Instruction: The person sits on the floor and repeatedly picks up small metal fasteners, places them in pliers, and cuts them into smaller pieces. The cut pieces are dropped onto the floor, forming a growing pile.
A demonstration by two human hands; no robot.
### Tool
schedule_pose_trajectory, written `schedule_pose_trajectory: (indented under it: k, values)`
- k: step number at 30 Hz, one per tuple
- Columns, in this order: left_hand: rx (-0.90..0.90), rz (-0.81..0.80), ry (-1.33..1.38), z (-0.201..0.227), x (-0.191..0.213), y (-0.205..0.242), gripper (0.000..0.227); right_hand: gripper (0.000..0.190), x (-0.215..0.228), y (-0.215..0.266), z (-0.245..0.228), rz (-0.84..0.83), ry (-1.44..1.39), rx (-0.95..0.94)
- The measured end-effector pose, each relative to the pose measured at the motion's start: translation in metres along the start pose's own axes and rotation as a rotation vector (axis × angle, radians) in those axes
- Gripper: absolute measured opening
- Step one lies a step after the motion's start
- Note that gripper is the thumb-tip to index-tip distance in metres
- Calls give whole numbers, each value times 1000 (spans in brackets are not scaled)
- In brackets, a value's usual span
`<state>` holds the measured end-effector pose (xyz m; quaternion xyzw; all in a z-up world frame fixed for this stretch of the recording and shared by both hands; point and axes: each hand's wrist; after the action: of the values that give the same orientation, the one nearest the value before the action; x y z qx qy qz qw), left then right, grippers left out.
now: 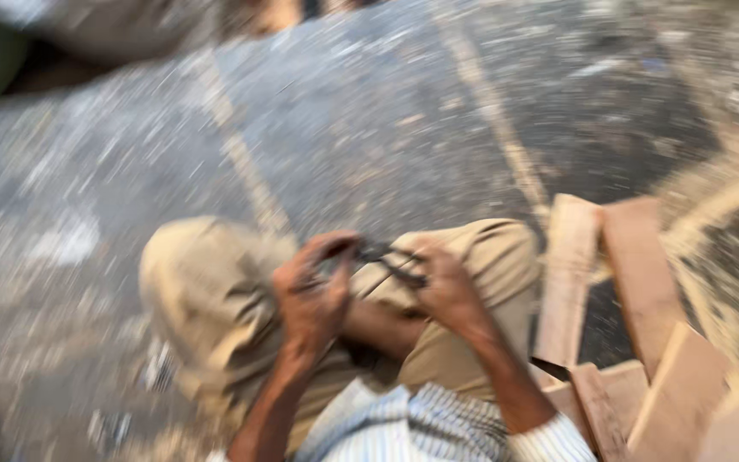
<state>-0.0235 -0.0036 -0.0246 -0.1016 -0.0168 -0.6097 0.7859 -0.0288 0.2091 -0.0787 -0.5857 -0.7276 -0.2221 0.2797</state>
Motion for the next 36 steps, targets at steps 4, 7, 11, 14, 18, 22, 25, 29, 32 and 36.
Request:
schedule_pose_trajectory:
  k: [4, 7, 11, 14, 18, 22, 25, 29, 32, 36]
  values:
    - [7, -59, -97, -46, -14, -34, 14, 43, -45, -21, 24, -33, 57, -163]
    - [247, -152, -10, -87, -20, -54, 20, 48, -76, -29, 33, -49, -65, -236]
    - [566, -234, 346, -135, -28, -62, 25, 48, -102, -33, 43, 37, -87, -117]
    - [688, -279, 467, -155, -31, -55, 33, 49, -114, -31, 48, 10, -99, -199]
    - [786, -231, 534, -159, -36, -57, 35, 44, -123, -36, 49, 73, -94, -169]
    - [879, -210, 623, -151, -39, -62, 34, 39, -124, -41, 48, 113, -86, -182]
    - [896, -192, 653, -151, -37, -60, 30, 35, -123, -39, 46, 144, -81, -159]
    - [959, -148, 688, -163, -34, -58, 27, 29, -122, -36, 43, 155, -127, -120]
    - [1029, -133, 791, -173, -33, -58, 24, 26, -122, -33, 43, 119, -54, -141]
    - [1047, -167, 843, -175, -34, -61, 22, 24, -122, -34, 45, 149, -49, -109]
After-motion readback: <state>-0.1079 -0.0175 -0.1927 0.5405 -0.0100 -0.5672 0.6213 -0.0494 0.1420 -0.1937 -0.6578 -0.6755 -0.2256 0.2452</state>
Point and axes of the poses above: each hand's wrist, its own y-axis away from the middle knuckle, its own x-axis out of the back of the hand, z = x × y, and after that the axes turned 7 degrees about x, right-handed
